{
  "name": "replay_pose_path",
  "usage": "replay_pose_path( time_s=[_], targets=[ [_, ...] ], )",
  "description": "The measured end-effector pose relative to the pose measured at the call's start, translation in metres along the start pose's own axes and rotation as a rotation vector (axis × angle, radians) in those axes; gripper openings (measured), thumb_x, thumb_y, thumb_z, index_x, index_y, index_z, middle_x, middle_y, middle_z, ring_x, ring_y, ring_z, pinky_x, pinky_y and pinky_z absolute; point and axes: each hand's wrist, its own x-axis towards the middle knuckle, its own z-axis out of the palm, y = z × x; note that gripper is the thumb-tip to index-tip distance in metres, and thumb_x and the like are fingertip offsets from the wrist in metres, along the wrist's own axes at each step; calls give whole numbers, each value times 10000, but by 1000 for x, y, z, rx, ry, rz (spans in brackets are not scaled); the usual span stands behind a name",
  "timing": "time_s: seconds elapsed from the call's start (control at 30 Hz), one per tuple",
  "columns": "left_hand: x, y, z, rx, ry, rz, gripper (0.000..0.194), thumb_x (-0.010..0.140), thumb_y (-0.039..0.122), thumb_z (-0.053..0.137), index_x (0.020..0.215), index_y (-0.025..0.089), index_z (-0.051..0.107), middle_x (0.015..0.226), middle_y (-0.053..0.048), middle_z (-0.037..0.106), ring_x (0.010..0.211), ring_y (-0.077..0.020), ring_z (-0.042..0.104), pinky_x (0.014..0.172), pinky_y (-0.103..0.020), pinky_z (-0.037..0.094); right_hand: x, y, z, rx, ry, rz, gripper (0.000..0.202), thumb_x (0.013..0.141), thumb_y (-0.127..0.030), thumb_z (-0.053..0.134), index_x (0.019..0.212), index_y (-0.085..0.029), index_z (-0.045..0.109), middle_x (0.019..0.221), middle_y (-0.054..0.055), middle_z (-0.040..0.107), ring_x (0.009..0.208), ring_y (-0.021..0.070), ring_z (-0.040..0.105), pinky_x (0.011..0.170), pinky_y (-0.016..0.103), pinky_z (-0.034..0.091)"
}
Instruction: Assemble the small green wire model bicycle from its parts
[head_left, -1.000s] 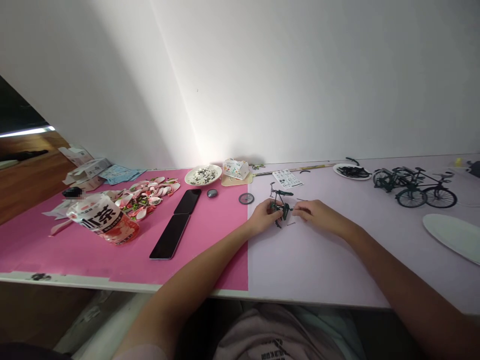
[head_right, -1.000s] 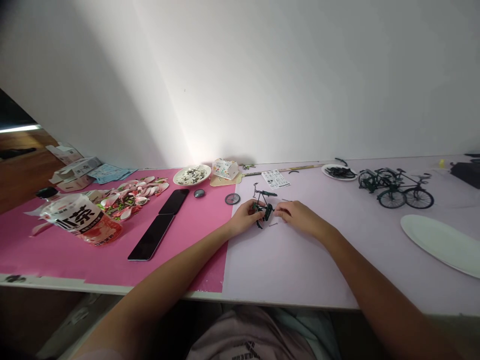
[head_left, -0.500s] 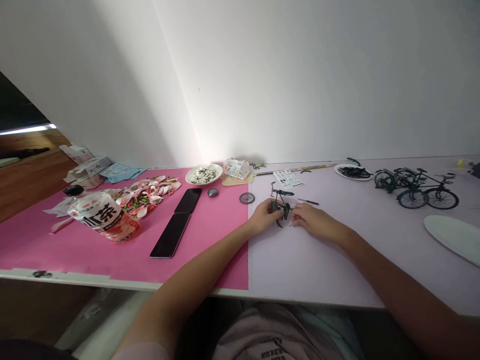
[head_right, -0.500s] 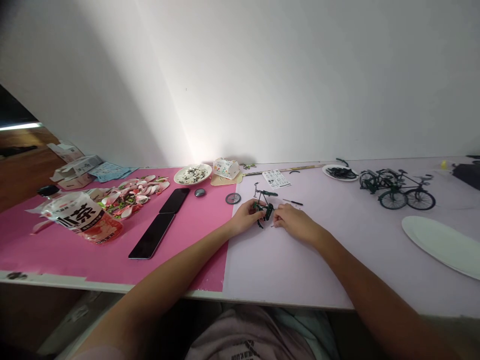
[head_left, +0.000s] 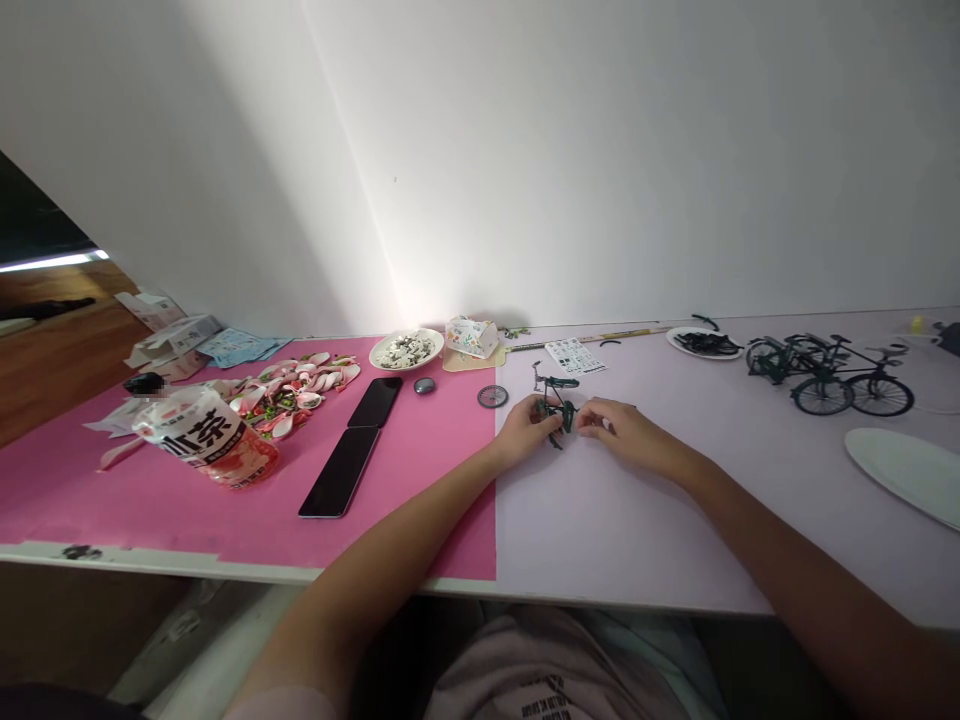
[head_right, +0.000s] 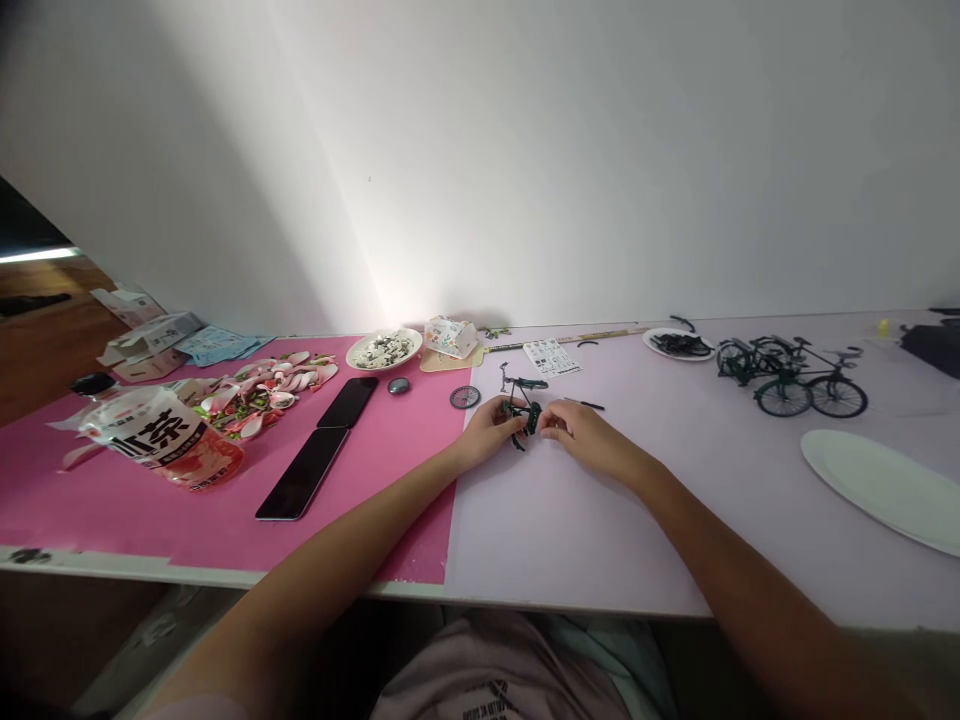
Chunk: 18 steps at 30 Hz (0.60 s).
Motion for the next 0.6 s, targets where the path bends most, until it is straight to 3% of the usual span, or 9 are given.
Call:
replay_pose_path(
  time_s=[0.27, 0.43, 0.6],
  targets=[
    [0, 1, 1, -56, 25, -2, 387, 862, 264, 783, 1151, 137, 559, 804, -19, 712, 692, -127, 694, 709, -268, 539, 1, -2, 9, 68, 94, 16, 276, 877, -355, 619, 1123, -264, 707, 1018, 48, 721, 919, 231, 637, 765, 350, 487],
    [-2, 5, 2, -101, 69, 2, 364, 903, 247, 731, 1194, 137, 541, 737, -6, 711, 683, -129, 707, 754, -282, 549, 0, 2, 10, 44, 42, 14, 217, 942, -342, 545, 1004, -243, 729, 1088, 63, 735, 977, 242, 645, 838, 372, 499],
    [-4, 7, 4, -154, 100, 56, 403, 889, 295, 751, 1200, 149, 538, 816, -13, 719, 750, -150, 744, 788, -297, 562, 3, 12, 19, 125, 0, -7, 307, 980, -389, 540, 1151, -242, 749, 1232, 97, 737, 1156, 289, 642, 1006, 445, 485]
  ],
)
